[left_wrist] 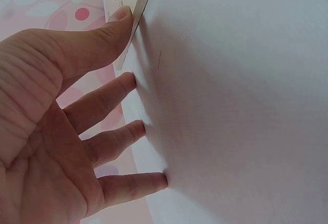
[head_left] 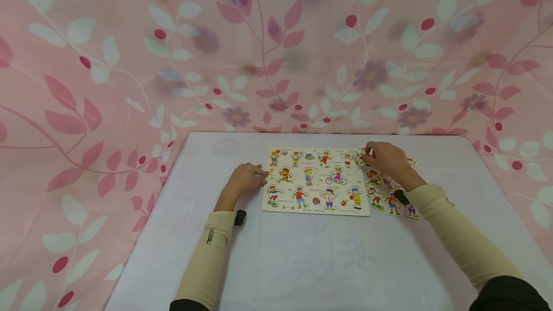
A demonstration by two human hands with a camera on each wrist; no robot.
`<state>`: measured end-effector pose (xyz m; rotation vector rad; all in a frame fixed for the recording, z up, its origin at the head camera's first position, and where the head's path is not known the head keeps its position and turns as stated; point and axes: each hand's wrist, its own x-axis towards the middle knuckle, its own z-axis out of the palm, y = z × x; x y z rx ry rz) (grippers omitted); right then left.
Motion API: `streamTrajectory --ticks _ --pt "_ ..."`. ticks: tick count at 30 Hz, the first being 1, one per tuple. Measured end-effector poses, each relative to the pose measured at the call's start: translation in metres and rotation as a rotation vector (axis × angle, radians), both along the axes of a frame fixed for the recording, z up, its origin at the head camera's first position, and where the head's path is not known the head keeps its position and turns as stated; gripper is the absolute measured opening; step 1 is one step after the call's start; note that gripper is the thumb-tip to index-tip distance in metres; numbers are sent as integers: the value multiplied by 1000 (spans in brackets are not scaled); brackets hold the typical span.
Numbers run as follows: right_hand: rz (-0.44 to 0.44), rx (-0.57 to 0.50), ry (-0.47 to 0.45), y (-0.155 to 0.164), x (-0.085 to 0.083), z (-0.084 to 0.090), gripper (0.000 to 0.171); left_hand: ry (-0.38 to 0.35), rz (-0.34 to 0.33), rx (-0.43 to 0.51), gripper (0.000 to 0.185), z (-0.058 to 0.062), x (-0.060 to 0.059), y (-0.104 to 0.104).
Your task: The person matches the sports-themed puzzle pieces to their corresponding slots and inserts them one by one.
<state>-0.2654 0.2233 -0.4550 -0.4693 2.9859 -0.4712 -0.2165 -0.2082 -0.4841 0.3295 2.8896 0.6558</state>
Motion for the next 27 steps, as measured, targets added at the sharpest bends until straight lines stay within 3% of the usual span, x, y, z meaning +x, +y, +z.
streamTrajectory --ticks 27 --pt "71 0 17 -81 -21 -12 18 -13 12 -2 31 -1 -1 0"
